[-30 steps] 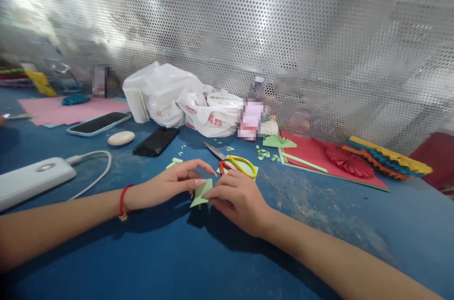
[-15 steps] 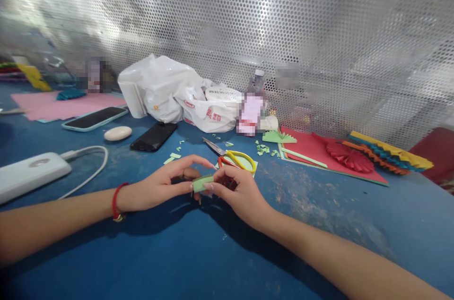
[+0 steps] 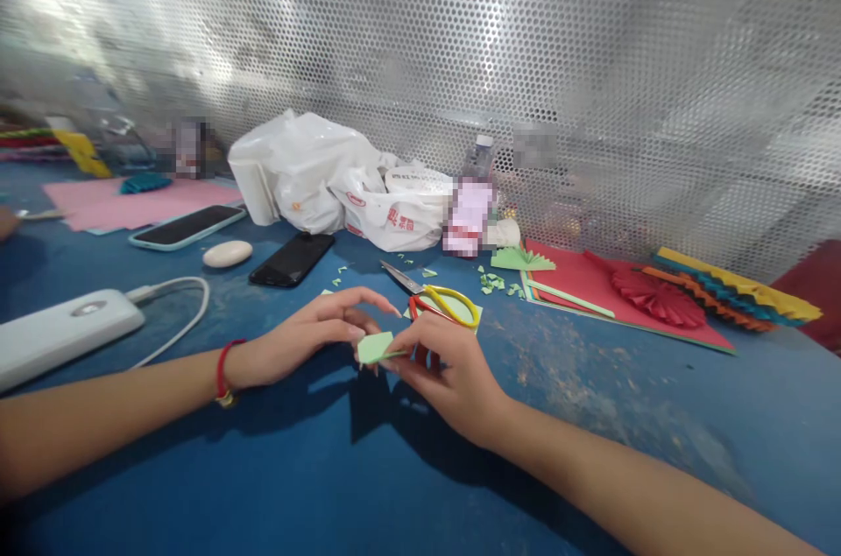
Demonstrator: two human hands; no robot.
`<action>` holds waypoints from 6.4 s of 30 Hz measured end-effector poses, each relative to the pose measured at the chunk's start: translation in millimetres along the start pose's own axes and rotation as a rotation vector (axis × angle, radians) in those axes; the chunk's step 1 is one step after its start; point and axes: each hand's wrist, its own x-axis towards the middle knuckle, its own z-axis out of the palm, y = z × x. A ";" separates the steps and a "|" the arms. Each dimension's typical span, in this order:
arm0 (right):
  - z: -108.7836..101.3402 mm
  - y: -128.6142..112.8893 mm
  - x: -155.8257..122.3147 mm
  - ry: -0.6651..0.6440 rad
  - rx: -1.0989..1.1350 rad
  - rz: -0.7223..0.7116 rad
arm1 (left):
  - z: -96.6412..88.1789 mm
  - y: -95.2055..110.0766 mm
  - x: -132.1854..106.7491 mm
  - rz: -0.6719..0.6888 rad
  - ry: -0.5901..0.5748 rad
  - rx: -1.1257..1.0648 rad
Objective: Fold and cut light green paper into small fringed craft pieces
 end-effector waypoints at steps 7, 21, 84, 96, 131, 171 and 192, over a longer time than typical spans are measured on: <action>1.4 -0.3 -4.3 -0.040 -0.124 -0.160 | -3.7 -0.1 1.4 -0.048 -0.021 0.049; 2.4 -1.0 -3.6 0.034 -0.227 -0.201 | -3.0 -5.8 6.0 -0.079 0.017 0.052; 12.2 -20.9 -14.1 -0.009 -0.179 -0.261 | 23.5 -4.3 -9.6 0.150 -0.120 0.170; 7.1 -7.2 -5.0 0.165 -0.086 0.045 | 25.2 4.3 -16.5 0.453 0.175 0.676; 4.1 -12.8 -1.5 -0.244 0.497 0.416 | 22.3 3.1 -10.6 0.330 0.177 0.567; 6.9 -5.8 -1.6 -0.201 0.447 0.480 | 18.8 4.1 -10.4 0.194 0.099 0.387; 4.9 -8.3 0.1 -0.241 0.460 0.411 | 17.1 0.4 -4.5 0.142 0.072 0.479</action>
